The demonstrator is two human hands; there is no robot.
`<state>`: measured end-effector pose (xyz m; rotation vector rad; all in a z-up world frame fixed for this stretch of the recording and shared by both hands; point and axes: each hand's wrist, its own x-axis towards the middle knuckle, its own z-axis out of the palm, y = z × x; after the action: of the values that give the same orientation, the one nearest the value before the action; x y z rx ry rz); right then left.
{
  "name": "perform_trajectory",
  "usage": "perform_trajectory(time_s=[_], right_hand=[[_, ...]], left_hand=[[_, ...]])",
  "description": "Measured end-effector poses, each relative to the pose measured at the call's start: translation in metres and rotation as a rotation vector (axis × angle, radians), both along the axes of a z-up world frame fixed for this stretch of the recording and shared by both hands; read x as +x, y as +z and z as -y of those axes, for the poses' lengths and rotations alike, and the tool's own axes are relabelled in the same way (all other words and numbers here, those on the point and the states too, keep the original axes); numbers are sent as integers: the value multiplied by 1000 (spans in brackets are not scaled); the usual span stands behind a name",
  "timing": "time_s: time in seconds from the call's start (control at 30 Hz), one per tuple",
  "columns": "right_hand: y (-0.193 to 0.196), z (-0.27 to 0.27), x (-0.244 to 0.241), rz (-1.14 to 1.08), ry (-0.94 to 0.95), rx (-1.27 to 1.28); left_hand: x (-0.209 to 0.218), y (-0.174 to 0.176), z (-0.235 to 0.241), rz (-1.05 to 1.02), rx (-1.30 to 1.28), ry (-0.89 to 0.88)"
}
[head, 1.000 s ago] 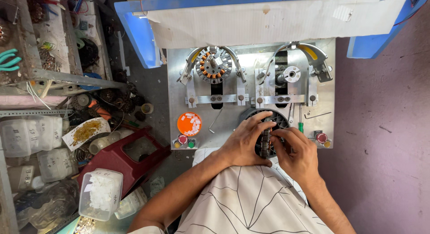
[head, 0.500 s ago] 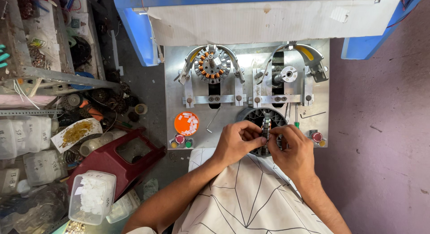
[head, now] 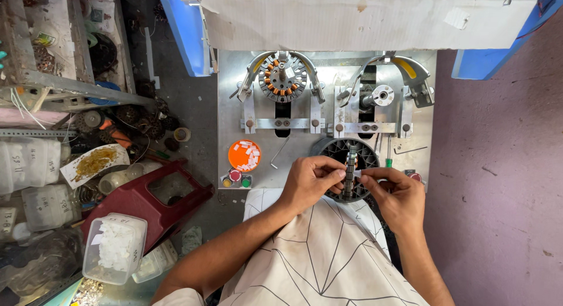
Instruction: The person assembles components of a fan motor using scissors to trim wires and threading them through a winding machine.
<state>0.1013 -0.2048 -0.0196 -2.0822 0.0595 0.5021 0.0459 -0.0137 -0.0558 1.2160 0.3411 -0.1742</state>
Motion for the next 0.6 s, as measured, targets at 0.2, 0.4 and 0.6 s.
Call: perform_trajectory(time_s=[0.2, 0.4, 0.6], right_hand=[[-18, 0, -3, 41, -2, 167], [-15, -2, 0, 140, 84, 123], [-2, -6, 5, 77, 99, 4]], left_hand=[[2, -4, 0, 29, 23, -6], [6, 2, -4, 40, 33, -16], [15, 5, -5, -58, -27, -35]])
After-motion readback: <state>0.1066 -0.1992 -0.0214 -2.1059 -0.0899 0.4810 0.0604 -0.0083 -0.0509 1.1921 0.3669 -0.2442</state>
